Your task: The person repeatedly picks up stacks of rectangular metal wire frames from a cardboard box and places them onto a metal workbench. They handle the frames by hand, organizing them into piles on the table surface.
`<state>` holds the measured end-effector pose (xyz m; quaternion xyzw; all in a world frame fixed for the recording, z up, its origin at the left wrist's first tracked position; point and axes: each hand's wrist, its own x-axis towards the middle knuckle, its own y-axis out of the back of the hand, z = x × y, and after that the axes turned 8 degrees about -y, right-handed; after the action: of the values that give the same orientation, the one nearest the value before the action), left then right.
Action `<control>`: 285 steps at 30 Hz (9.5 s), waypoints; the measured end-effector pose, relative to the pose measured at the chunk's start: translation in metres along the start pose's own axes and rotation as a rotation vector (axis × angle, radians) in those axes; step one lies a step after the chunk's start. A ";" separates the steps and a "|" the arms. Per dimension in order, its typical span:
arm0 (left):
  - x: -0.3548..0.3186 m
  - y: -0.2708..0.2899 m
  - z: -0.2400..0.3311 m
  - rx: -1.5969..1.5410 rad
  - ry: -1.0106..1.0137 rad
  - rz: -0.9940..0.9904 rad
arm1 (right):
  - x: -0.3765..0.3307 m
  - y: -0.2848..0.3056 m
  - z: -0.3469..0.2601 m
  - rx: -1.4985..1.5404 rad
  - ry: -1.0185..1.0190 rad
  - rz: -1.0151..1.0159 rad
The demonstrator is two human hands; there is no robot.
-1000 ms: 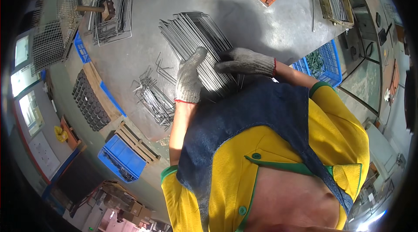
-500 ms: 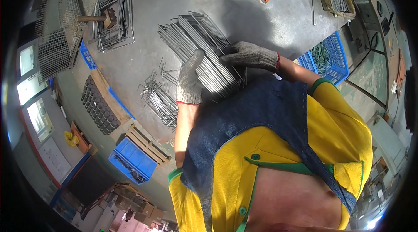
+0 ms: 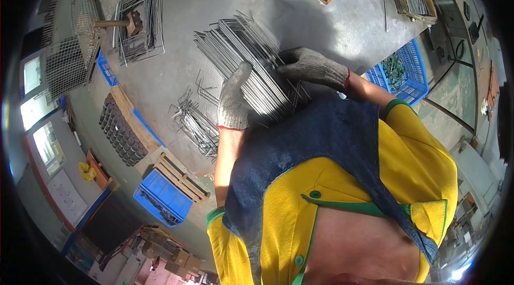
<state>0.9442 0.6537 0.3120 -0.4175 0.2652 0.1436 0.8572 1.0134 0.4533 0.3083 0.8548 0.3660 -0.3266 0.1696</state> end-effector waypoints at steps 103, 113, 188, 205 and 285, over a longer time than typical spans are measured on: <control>0.010 0.023 -0.004 0.087 -0.033 0.054 | 0.023 -0.031 0.026 0.334 -0.063 -0.075; 0.008 0.021 -0.001 0.246 -0.091 0.078 | 0.005 -0.019 0.009 0.398 -0.080 -0.063; 0.002 0.039 0.007 0.609 -0.157 0.093 | 0.018 -0.024 0.009 0.184 -0.297 -0.228; 0.019 0.081 -0.004 0.588 -0.324 0.021 | 0.009 -0.020 0.005 0.197 -0.127 -0.206; 0.001 0.057 0.003 0.650 -0.246 0.318 | 0.034 -0.030 0.040 0.449 -0.117 -0.377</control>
<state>0.9192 0.6909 0.2767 -0.0572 0.2535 0.2323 0.9373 0.9916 0.4698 0.2544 0.7674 0.4265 -0.4741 -0.0666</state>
